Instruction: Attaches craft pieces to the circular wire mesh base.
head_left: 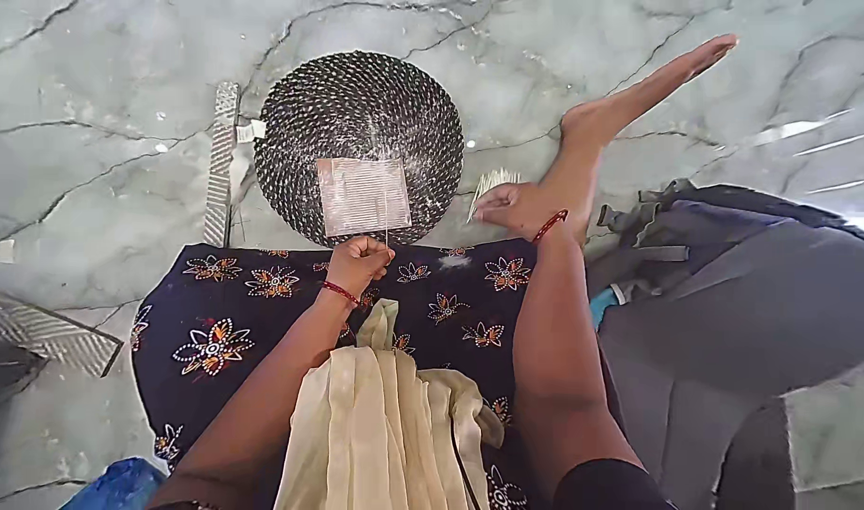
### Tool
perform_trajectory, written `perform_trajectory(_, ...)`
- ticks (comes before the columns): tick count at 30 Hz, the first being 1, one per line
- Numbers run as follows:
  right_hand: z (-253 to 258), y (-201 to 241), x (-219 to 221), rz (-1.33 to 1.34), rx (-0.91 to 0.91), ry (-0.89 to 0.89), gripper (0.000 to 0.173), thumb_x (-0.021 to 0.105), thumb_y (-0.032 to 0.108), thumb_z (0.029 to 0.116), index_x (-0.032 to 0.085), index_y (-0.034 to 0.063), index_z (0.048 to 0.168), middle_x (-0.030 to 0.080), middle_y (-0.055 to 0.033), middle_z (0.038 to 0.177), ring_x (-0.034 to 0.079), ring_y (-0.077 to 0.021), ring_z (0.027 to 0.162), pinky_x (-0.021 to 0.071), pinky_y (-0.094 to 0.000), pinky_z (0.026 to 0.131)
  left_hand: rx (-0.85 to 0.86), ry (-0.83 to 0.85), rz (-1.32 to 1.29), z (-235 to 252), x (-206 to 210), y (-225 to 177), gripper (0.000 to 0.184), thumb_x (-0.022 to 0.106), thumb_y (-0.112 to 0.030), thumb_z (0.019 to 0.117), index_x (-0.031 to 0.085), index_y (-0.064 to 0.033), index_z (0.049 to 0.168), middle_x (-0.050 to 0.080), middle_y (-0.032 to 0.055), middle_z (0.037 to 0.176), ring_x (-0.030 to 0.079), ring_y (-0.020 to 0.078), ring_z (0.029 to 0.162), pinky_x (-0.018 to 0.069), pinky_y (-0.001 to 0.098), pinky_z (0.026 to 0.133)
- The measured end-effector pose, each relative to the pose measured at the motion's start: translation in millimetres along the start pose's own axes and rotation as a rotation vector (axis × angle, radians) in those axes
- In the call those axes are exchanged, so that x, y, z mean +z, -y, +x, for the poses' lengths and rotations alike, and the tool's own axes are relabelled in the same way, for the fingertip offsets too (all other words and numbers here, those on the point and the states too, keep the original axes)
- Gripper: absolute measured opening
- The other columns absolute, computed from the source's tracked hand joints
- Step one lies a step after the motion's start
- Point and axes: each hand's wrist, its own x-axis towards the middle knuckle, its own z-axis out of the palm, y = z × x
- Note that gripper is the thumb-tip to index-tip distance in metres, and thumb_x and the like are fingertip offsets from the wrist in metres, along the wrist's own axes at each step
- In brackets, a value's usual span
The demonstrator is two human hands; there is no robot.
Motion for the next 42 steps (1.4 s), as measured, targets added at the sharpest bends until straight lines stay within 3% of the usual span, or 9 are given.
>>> perform_trajectory(5, -29.5, 16.0, 29.6, -0.325, -0.087, 0.279, 0.041, 0.084, 0.016, 0.0857, 0.071, -0.0038, 0.12, 0.069, -0.0271, 0.117, 0.064, -0.0428, 0.112, 0.0457, -0.0638, 0.101, -0.031, 0.028, 0.093, 0.3, -3.0, 9.3, 0.01, 0.068, -0.006, 0.0987, 0.066, 0.0038, 0.101, 0.064, 0.007, 0.082, 0.058, 0.0079, 0.062, 0.0533, 0.0245, 0.063)
perform_trajectory(9, -23.8, 26.2, 54.4, -0.661, 0.018, 0.388, 0.034, 0.075, 0.022, 0.0947, 0.073, -0.002, 0.118, 0.064, -0.0298, 0.127, 0.057, -0.0468, 0.126, 0.0418, -0.0664, 0.106, -0.045, 0.016, 0.13, 0.4, -2.9, 11.1, 0.012, 0.068, -0.007, 0.0988, 0.066, 0.0043, 0.102, 0.064, 0.0074, 0.083, 0.056, 0.0087, 0.062, 0.052, 0.0243, 0.062)
perform_trajectory(12, -30.1, 30.6, 50.7, -0.616, 0.067, 0.259, 0.026, 0.062, 0.016, 0.1015, 0.073, -0.0017, 0.116, 0.066, -0.0301, 0.125, 0.059, -0.0485, 0.125, 0.0422, -0.0695, 0.104, -0.069, -0.009, 0.142, -4.8, -7.0, 13.4, 0.014, 0.067, -0.007, 0.0999, 0.065, 0.0053, 0.106, 0.064, 0.0089, 0.087, 0.056, 0.0101, 0.064, 0.0519, 0.0258, 0.064)
perform_trajectory(15, -49.8, 29.9, 40.5, -0.248, 0.051, 0.014, 0.025, 0.063, 0.016, 0.1019, 0.073, -0.0036, 0.115, 0.07, -0.0265, 0.119, 0.064, -0.0406, 0.118, 0.0437, -0.0611, 0.105, -0.051, -0.025, 0.114, -12.3, -13.3, 19.5, 0.028, 0.066, -0.006, 0.1005, 0.061, 0.0038, 0.126, 0.065, 0.0131, 0.094, 0.058, 0.0134, 0.069, 0.0525, 0.0296, 0.066)
perform_trajectory(17, -62.0, 26.2, 48.0, 0.111, 0.042, -0.153, 0.022, 0.066, 0.012, 0.1003, 0.07, -0.0057, 0.113, 0.071, -0.0193, 0.102, 0.066, -0.0255, 0.092, 0.0518, -0.0449, 0.088, 0.016, -0.026, 0.058, -16.9, -15.2, 23.7, 0.055, 0.066, -0.002, 0.0994, 0.047, -0.005, 0.151, 0.064, 0.0143, 0.091, 0.059, 0.0152, 0.067, 0.0531, 0.0309, 0.063)
perform_trajectory(19, -70.1, 29.5, 64.9, 0.546, 0.062, -0.235, 0.013, 0.064, 0.007, 0.1006, 0.065, -0.0023, 0.109, 0.067, -0.0056, 0.086, 0.06, -0.0078, 0.069, 0.0533, -0.0251, 0.065, 0.1, -0.004, -0.001, -21.2, -14.3, 26.0, 0.063, 0.062, 0.0, 0.1006, 0.04, -0.0123, 0.159, 0.063, 0.0111, 0.085, 0.059, 0.0137, 0.063, 0.0533, 0.0295, 0.061)
perform_trajectory(24, -81.6, 57.1, 95.9, 0.941, 0.146, -0.19, 0.004, 0.06, 0.006, 0.1022, 0.062, 0.0047, 0.099, 0.064, 0.0004, 0.078, 0.056, -0.0039, 0.059, 0.049, -0.0193, 0.054, 0.144, 0.026, -0.069, -31.6, -4.6, 25.0, 0.023, 0.05, -0.001, 0.1065, 0.066, 0.0034, 0.123, 0.064, 0.0071, 0.094, 0.061, 0.0092, 0.07, 0.0556, 0.026, 0.068)
perform_trajectory(33, -87.6, 80.6, 125.7, 0.782, 0.13, -0.093, 0.013, 0.064, 0.01, 0.1021, 0.067, -0.0018, 0.107, 0.07, -0.0037, 0.081, 0.06, -0.0052, 0.059, 0.0511, -0.0216, 0.057, 0.258, 0.103, -0.235, -37.3, -7.4, 34.8, 0.024, 0.052, -0.012, 0.1074, 0.065, 0.0029, 0.123, 0.07, 0.0033, 0.103, 0.065, 0.0045, 0.08, 0.0555, 0.0221, 0.071)
perform_trajectory(42, -85.1, 84.6, 140.3, 0.637, 0.066, -0.026, 0.022, 0.056, 0.014, 0.1067, 0.067, -0.0047, 0.11, 0.07, -0.005, 0.081, 0.06, -0.0055, 0.061, 0.0509, -0.0231, 0.06, 0.286, 0.045, -0.301, -37.3, -5.4, 34.0, 0.008, 0.063, 0.001, 0.0977, 0.07, 0.0038, 0.101, 0.073, 0.0011, 0.083, 0.067, 0.0055, 0.071, 0.0574, 0.0235, 0.067)
